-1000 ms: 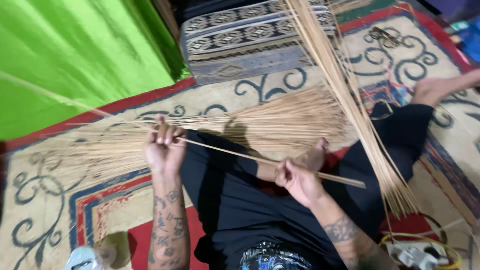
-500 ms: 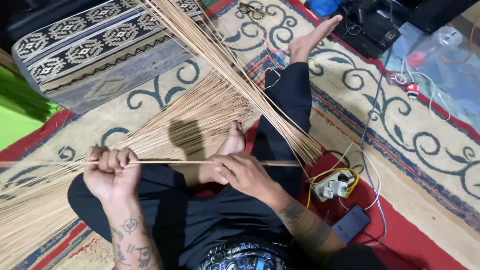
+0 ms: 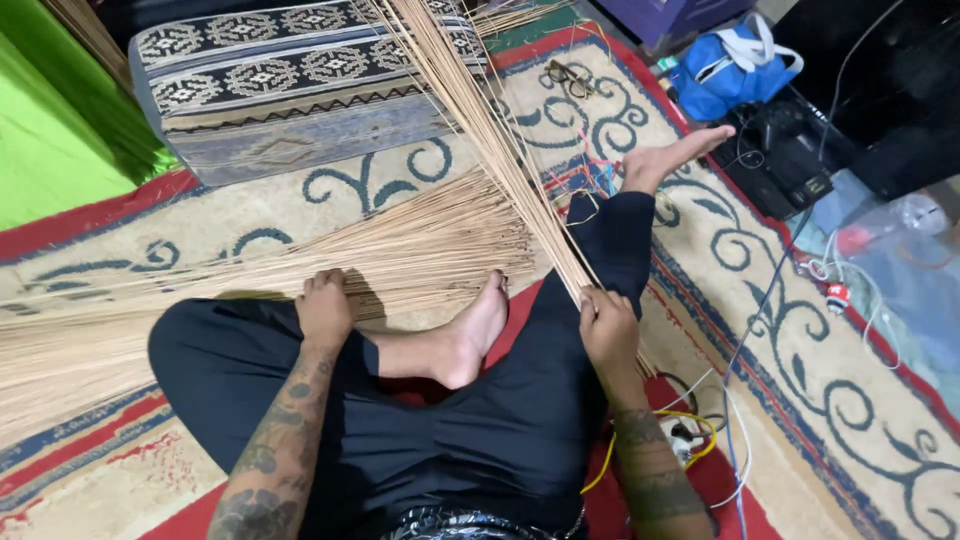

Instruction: Weaving thin wooden sticks together with cord to create a mat

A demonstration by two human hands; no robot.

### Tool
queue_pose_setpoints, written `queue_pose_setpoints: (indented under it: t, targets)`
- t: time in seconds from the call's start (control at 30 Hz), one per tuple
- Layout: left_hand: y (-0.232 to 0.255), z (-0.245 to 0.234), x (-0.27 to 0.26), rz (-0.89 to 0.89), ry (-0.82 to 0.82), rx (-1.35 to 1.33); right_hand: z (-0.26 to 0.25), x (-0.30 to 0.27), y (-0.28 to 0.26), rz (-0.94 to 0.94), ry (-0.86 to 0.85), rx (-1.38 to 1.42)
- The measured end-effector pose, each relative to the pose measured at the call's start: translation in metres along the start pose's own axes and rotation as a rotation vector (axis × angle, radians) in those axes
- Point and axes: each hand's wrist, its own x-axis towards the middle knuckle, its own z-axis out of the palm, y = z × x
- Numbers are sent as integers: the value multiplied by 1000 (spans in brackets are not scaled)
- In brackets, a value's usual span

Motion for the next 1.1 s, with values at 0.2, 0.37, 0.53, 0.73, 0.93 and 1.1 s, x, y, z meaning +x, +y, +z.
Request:
queue_pose_setpoints:
  t: [0.2, 0.37, 0.53, 0.73, 0.93, 1.1]
  targets:
    - [8, -11, 3, -103, 188, 87, 0, 1, 3, 13, 40, 62]
    - [-9, 2, 12, -117, 183, -64, -11, 30, -32, 34, 122, 54]
    - [-9, -24, 11, -117, 208, -232, 9, 43, -19, -46, 90, 34]
    - [-33, -30, 6, -78, 177, -223, 10, 51, -37, 60, -13, 13]
    - [-5, -46, -18, -104, 204, -251, 50, 79, -15, 470, -557, 10]
    - [54, -67, -65, 147, 178, -689, -23, 144, -114, 794, -951, 1386]
